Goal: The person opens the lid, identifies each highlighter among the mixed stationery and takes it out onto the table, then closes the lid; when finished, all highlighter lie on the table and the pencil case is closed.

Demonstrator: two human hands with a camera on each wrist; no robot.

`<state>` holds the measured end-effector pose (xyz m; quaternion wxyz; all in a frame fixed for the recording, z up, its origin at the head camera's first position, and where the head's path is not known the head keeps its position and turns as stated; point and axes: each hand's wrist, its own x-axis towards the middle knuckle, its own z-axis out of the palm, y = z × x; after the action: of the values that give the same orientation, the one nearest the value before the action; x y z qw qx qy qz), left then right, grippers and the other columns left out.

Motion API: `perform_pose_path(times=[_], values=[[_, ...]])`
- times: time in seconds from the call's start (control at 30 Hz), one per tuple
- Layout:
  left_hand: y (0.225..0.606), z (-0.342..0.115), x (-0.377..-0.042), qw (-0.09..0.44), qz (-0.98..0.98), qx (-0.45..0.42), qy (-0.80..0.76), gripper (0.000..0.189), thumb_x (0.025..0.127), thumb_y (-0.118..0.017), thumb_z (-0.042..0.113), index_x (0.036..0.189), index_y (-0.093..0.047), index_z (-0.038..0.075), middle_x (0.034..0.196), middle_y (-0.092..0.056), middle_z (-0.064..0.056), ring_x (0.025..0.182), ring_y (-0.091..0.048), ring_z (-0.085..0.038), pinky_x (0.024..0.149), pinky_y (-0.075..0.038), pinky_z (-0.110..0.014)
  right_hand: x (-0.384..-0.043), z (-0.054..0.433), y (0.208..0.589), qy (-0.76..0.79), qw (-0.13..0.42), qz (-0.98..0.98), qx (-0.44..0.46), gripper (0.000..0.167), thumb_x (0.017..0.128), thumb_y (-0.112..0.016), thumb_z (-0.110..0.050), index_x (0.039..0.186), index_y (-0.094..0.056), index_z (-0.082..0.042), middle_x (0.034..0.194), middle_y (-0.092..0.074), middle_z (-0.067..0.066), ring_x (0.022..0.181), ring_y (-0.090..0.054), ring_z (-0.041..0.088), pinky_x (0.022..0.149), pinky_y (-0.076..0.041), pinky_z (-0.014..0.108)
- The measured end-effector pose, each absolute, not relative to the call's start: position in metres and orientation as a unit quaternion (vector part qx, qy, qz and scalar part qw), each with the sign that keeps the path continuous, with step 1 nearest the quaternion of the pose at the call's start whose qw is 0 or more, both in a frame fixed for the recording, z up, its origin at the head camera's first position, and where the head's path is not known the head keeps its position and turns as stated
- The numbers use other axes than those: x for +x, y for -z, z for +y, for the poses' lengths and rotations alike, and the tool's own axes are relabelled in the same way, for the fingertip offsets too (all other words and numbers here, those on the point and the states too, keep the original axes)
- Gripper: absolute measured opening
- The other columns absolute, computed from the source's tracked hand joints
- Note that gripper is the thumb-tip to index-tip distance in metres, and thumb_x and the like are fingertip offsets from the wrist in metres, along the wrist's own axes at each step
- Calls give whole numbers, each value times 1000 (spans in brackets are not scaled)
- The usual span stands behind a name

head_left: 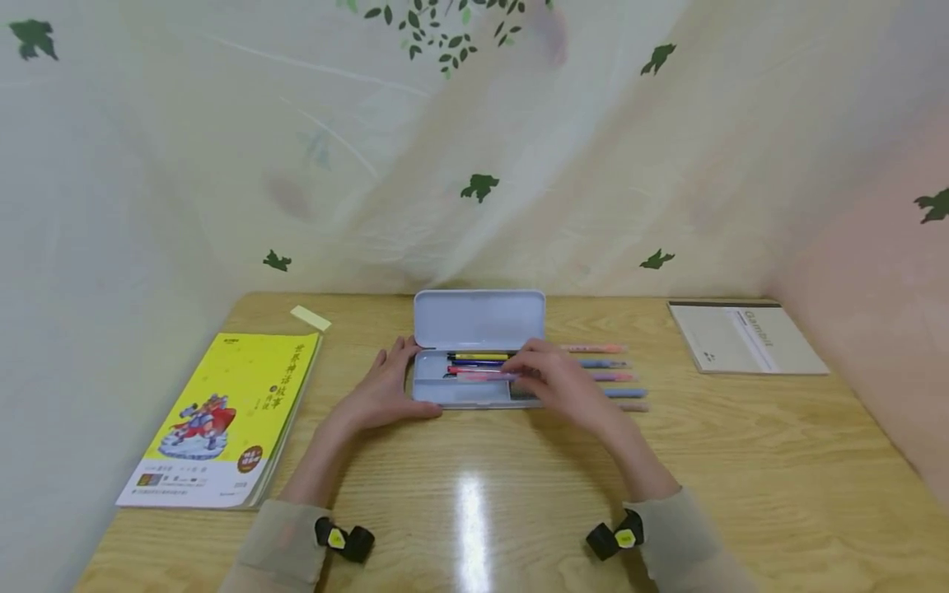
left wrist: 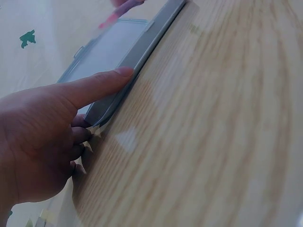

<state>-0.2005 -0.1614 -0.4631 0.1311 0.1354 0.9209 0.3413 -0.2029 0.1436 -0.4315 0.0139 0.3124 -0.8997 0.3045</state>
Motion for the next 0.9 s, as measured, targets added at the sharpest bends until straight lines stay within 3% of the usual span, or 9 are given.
perform_pose_path(times=[0.13, 0.37, 0.53, 0.9], values=[[465, -160, -201, 134, 922, 129, -340, 111, 77, -86, 50, 160, -27, 7, 173, -12, -21, 162, -4, -41, 133, -1, -57, -200, 178, 430, -315, 27, -898, 305, 21, 91, -74, 0, 107, -78, -13, 105, -71, 3, 88, -62, 13, 74, -55, 26], [467, -158, -199, 136, 923, 128, -337, 111, 77, -87, 51, 160, -28, 7, 173, -11, -22, 162, -6, -42, 133, -2, -58, -191, 226, 431, -269, 60, -915, 295, 25, 87, -77, 2, 105, -78, -15, 107, -73, 2, 96, -69, 16, 81, -60, 36], [468, -157, -201, 132, 924, 133, -333, 110, 77, -86, 51, 160, -28, 7, 173, -13, -22, 162, -7, -41, 133, -2, -57, -183, 251, 431, -252, 80, -920, 289, 26, 84, -79, 4, 102, -78, -15, 99, -70, -2, 87, -64, 10, 73, -56, 30], [465, -160, -200, 131, 927, 124, -329, 112, 77, -86, 52, 161, -27, 6, 173, -13, -22, 162, -6, -41, 133, -2, -57, -174, 277, 427, -253, 78, -915, 303, 28, 82, -79, 6, 99, -78, -17, 96, -70, -5, 84, -59, -1, 69, -53, 21]])
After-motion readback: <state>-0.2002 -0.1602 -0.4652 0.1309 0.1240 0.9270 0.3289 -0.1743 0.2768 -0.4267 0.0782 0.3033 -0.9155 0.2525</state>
